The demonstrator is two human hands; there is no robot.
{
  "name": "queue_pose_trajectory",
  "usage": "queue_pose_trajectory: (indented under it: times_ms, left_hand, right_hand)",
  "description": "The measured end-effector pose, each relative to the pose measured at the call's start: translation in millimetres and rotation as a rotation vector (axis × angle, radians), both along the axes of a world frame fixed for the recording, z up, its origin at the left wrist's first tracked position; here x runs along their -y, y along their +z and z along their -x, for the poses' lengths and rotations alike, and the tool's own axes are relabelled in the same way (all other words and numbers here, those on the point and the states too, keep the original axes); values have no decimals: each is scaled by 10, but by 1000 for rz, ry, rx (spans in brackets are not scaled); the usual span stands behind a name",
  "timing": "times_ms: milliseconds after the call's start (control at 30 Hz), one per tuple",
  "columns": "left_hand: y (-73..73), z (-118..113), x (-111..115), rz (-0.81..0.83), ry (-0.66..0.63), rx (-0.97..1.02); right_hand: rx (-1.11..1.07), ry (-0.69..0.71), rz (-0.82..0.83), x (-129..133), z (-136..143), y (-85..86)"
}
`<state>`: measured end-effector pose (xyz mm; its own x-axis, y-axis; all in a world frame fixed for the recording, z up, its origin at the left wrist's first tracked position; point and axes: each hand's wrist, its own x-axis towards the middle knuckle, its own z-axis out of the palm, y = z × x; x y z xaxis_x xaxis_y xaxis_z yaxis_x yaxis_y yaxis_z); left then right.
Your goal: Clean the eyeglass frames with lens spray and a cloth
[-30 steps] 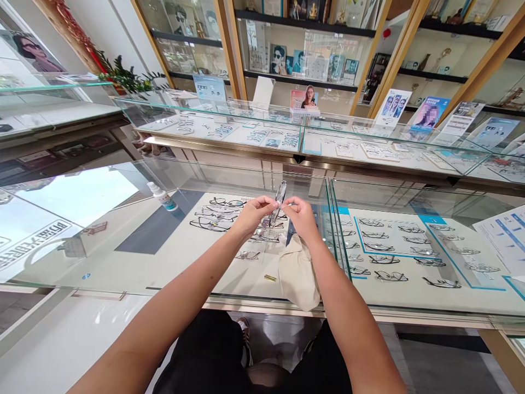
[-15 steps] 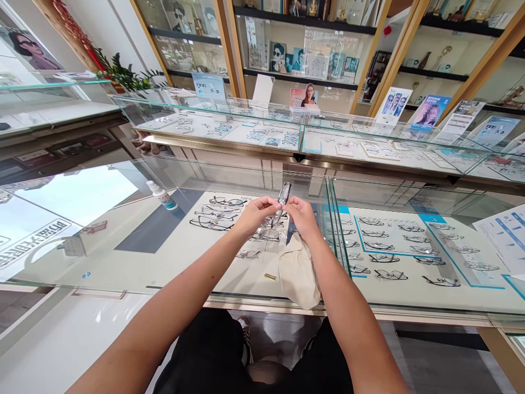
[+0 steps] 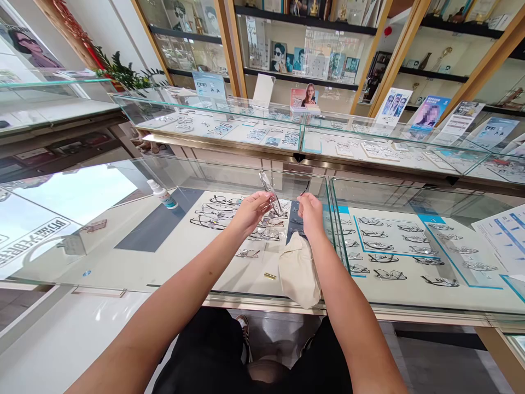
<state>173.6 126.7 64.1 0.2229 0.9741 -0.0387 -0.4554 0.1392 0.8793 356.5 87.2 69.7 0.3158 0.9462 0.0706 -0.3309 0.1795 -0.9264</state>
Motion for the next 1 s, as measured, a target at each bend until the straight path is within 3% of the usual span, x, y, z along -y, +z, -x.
queue_pose_trajectory:
  times_ms: [133, 267, 533, 700, 1000]
  left_hand:
    - [13, 4, 1, 7, 35, 65]
    - [-4, 11, -13, -6, 76, 67]
    - [17, 75, -26, -176, 234, -116]
    - [10, 32, 34, -333, 204, -203]
    - [54, -2, 127, -503, 156, -299]
  right_hand:
    - [-81, -63, 14, -2, -4, -23]
    - [-97, -14, 60, 10, 1, -20]
    - [138, -76, -16, 50, -1, 20]
    - [317, 52, -96, 112, 88, 22]
    - [503, 95, -117, 182, 171, 28]
